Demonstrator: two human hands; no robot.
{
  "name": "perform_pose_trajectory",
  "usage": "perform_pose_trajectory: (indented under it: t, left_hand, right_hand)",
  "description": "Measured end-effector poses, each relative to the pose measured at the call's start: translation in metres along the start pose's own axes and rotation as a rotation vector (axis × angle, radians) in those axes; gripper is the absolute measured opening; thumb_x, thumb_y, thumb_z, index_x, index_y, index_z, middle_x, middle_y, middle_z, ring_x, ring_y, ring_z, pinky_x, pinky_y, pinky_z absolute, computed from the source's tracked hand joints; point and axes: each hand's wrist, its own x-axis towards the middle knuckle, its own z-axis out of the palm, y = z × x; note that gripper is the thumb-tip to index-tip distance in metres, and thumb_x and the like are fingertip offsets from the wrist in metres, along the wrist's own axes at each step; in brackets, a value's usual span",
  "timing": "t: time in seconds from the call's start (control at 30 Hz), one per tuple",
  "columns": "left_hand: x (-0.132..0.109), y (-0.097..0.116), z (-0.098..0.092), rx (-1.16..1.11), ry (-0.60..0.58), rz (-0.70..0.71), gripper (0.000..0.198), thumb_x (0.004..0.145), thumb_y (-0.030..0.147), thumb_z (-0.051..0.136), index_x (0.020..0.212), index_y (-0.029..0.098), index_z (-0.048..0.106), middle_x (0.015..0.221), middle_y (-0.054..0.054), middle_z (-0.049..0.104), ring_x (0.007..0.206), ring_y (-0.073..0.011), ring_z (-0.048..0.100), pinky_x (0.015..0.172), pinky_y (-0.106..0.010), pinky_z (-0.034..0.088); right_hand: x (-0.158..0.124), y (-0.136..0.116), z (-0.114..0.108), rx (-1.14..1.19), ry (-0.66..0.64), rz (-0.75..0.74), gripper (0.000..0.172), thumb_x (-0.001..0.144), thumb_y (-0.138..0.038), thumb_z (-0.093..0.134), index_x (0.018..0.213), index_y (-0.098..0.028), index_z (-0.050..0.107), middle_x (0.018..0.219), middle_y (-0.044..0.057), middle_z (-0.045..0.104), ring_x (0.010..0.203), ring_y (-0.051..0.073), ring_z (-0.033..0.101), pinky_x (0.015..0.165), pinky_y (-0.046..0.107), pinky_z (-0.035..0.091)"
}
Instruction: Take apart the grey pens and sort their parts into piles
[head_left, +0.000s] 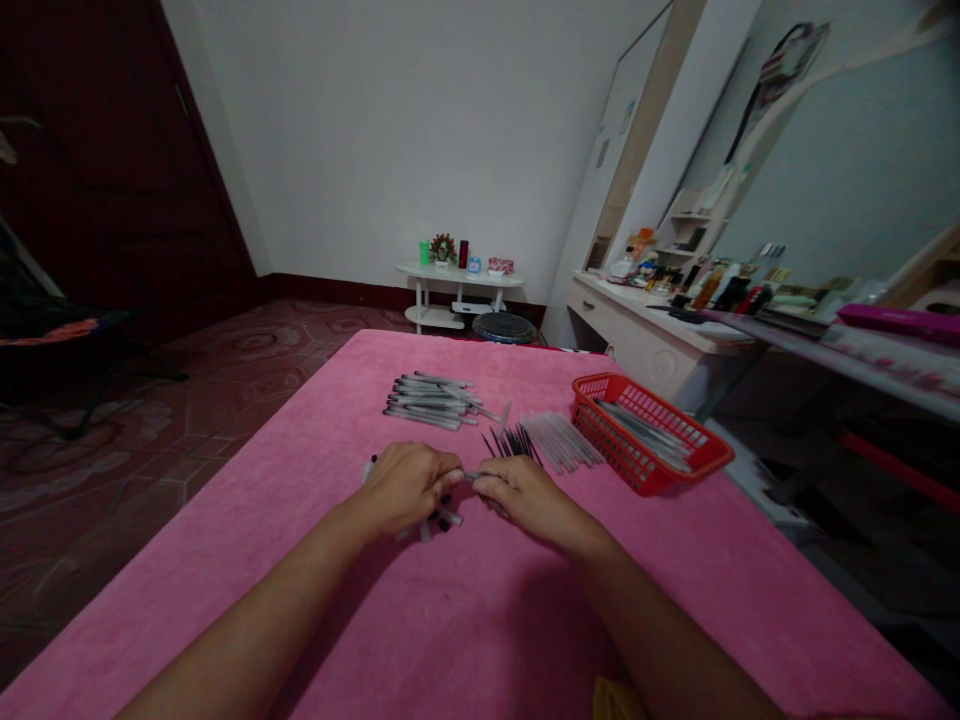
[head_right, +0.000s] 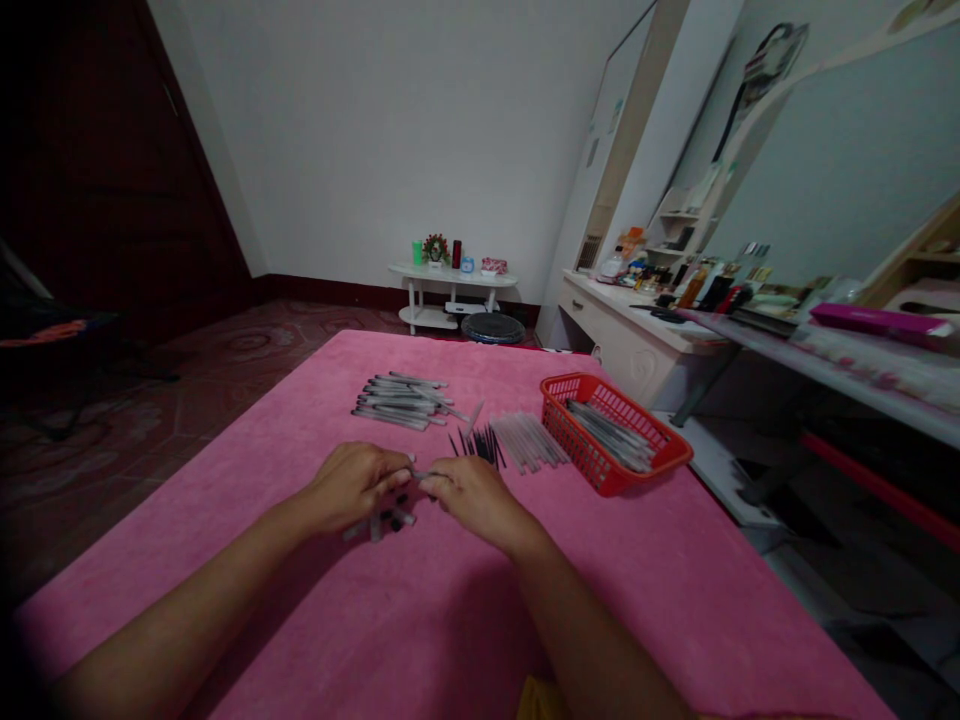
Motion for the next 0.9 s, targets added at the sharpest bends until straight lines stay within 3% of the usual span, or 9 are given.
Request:
perform_pose_trajectory:
  t: [0.13,0.2,0.3,0.4,0.5,0.57,0.67,0.8,0.9]
  left_hand:
    - [-0.001,-0.022,-0.001,-0.396,-0.056,-0.18,0.039,0.084,0.047,0.049,0.059,0.019,0.057,0.051,0.002,0.051,0.047,-0.0113,0.042,0.048,-0.023,0.025]
    - [0.0,-0.031,-0.001,-0.715,0.035,-0.246,0.043,0.084,0.053,0.047,0.062,0.017,0.055,0.05,0.003,0.048,0.045,-0.0102,0.041,0.047,-0.022,0.028]
    - [0.006,-0.035,0.0,-1.194,0.271,-0.258,0.029,0.084,0.046,0.052,0.08,0.017,0.055,0.053,0.006,0.044,0.044,-0.0079,0.041,0.045,-0.019,0.033]
    - [0.01,-0.03,0.002,-1.493,0.366,-0.27,0.014,0.084,0.029,0.058,0.091,0.019,0.051,0.075,0.001,0.061,0.063,-0.0107,0.059,0.059,-0.022,0.048]
    - [0.009,-0.028,0.008,-1.608,0.364,-0.333,0.013,0.084,0.019,0.058,0.094,0.019,0.051,0.104,-0.005,0.066,0.089,-0.0156,0.066,0.081,-0.032,0.053]
    - [0.008,-0.028,0.012,-1.644,0.364,-0.36,0.014,0.084,0.016,0.057,0.096,0.019,0.051,0.112,-0.006,0.064,0.097,-0.0168,0.066,0.088,-0.035,0.052]
    - [0.007,-0.027,0.021,-1.687,0.359,-0.363,0.015,0.083,0.014,0.058,0.095,0.019,0.05,0.114,-0.008,0.064,0.101,-0.0187,0.066,0.088,-0.035,0.054]
    - [0.007,-0.02,0.028,-1.702,0.363,-0.355,0.015,0.082,0.014,0.06,0.092,0.018,0.05,0.11,-0.009,0.066,0.099,-0.0208,0.067,0.086,-0.036,0.055]
    - [0.007,-0.013,0.03,-1.702,0.387,-0.368,0.015,0.083,0.013,0.06,0.092,0.017,0.049,0.106,-0.009,0.067,0.097,-0.0213,0.068,0.083,-0.034,0.056]
  right_hand:
    - [-0.003,0.004,-0.023,-0.313,0.207,0.071,0.02,0.086,-0.026,0.051,0.073,-0.018,0.064,0.067,0.001,0.063,0.064,0.013,0.054,0.058,0.023,0.029]
    - [-0.003,0.007,-0.026,-0.338,0.277,0.109,0.022,0.088,-0.028,0.049,0.077,-0.018,0.065,0.069,0.002,0.065,0.065,0.014,0.055,0.059,0.023,0.03]
    - [-0.001,0.007,-0.011,-0.269,0.195,0.101,0.019,0.087,-0.029,0.052,0.079,-0.019,0.066,0.07,0.001,0.066,0.065,0.013,0.057,0.059,0.022,0.031]
    - [-0.002,0.004,0.014,-0.231,0.032,0.057,0.01,0.08,-0.029,0.064,0.078,-0.02,0.068,0.073,0.001,0.068,0.068,0.013,0.06,0.059,0.021,0.032]
    - [-0.003,0.002,0.028,-0.239,0.013,0.051,0.017,0.073,-0.037,0.072,0.081,-0.022,0.07,0.079,0.001,0.069,0.072,0.014,0.061,0.06,0.022,0.034]
    - [-0.003,0.001,0.029,-0.222,0.061,0.037,0.022,0.071,-0.042,0.073,0.082,-0.022,0.072,0.083,0.002,0.069,0.077,0.015,0.061,0.065,0.023,0.036]
    - [0.0,0.001,0.026,-0.079,0.105,0.043,0.021,0.075,-0.04,0.068,0.079,-0.02,0.072,0.081,0.002,0.068,0.074,0.014,0.06,0.064,0.023,0.038]
    - [0.007,0.003,0.031,0.345,0.148,0.113,0.031,0.088,-0.036,0.048,0.075,-0.014,0.066,0.069,0.001,0.064,0.059,0.011,0.056,0.054,0.02,0.039]
    - [0.009,0.004,0.037,0.564,0.171,0.156,0.034,0.088,-0.037,0.044,0.069,-0.014,0.061,0.058,0.0,0.059,0.049,0.01,0.052,0.048,0.02,0.039]
